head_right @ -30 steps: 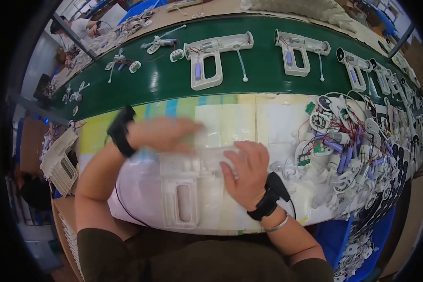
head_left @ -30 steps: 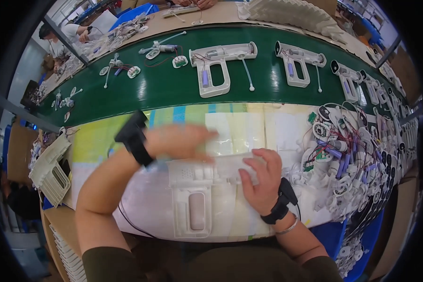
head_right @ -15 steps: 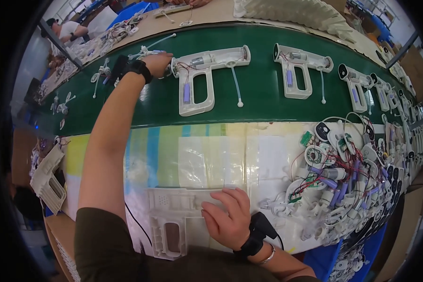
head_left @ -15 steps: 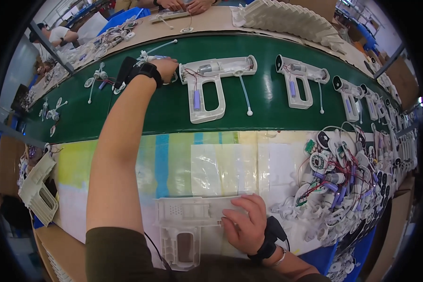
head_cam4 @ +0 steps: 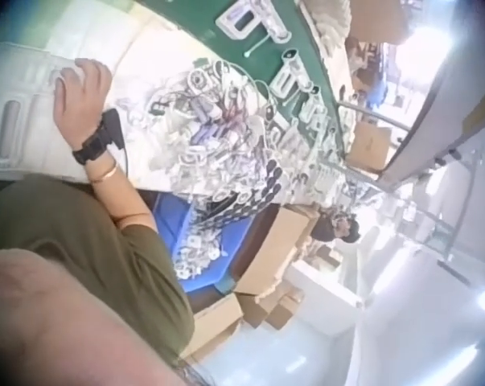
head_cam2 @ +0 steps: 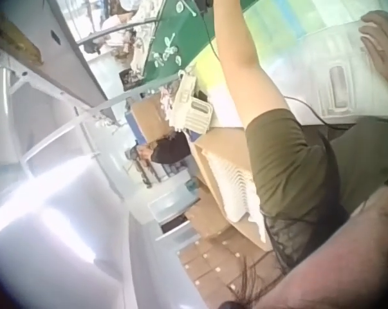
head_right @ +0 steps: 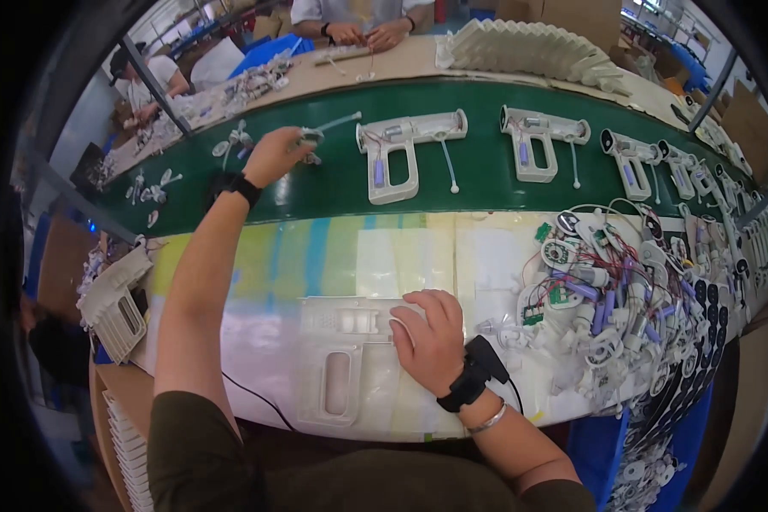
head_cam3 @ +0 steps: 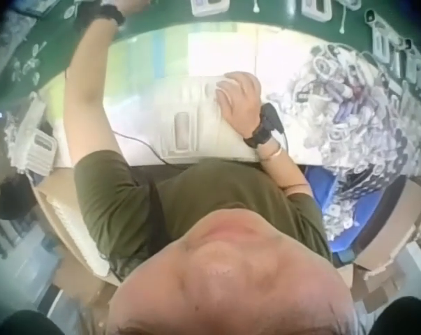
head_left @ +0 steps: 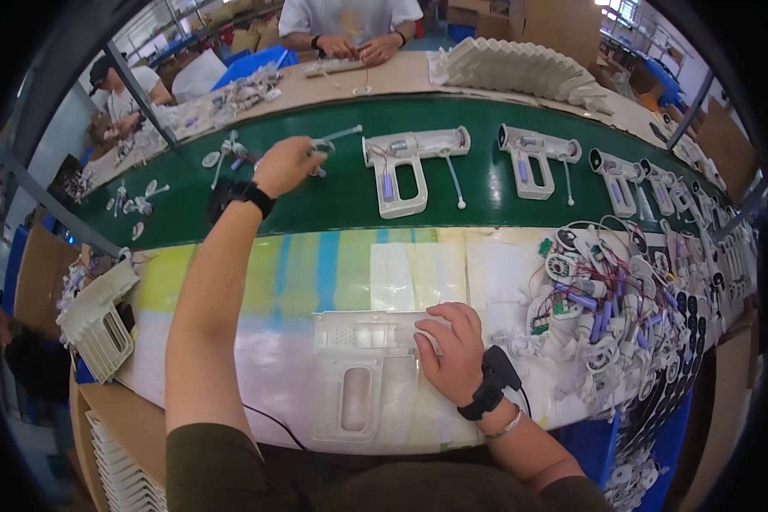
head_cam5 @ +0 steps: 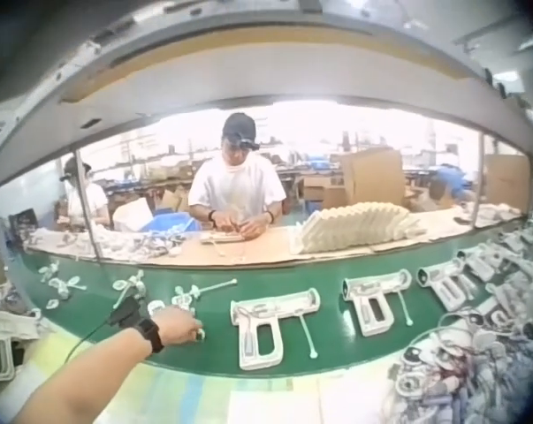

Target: Assembling portable electronic spray guns by installing internal components like motors, batteries, and circuit boards into plastic shells.

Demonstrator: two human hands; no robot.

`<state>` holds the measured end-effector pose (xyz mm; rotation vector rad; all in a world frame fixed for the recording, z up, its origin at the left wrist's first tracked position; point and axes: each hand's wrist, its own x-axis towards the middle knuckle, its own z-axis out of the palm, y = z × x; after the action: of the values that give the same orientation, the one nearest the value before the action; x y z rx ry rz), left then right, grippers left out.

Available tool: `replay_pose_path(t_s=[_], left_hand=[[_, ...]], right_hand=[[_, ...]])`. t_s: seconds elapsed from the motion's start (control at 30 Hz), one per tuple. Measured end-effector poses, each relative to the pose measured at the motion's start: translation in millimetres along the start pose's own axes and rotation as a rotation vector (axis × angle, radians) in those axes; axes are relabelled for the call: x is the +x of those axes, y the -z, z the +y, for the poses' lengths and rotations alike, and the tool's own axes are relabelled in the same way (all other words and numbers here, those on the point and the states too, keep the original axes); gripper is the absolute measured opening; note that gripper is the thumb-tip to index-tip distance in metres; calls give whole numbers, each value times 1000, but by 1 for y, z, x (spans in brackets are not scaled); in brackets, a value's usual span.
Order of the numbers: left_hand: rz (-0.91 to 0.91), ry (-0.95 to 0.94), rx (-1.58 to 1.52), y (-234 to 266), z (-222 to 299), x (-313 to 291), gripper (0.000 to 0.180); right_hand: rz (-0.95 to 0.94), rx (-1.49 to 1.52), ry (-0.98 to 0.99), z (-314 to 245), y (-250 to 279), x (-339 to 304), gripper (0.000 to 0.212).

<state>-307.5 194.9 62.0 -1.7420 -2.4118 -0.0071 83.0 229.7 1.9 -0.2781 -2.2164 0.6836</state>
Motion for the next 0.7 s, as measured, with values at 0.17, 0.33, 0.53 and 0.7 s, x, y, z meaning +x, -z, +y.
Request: replay_pose_path(t_s=[0.17, 0.33, 0.53, 0.7], left_hand=[[586, 259, -1224, 89, 44, -34, 23], [487, -15, -1243, 193, 137, -81, 25], [281, -258, -1733, 214, 210, -134, 27], [174, -258, -1765, 202, 240, -160, 27]], right_hand=[[72, 4, 45, -20, 14, 2, 18], [271, 91, 145, -54, 71, 22, 43], [35, 550, 22, -84, 97, 45, 76], [-303, 1143, -384, -95, 119, 7, 54]])
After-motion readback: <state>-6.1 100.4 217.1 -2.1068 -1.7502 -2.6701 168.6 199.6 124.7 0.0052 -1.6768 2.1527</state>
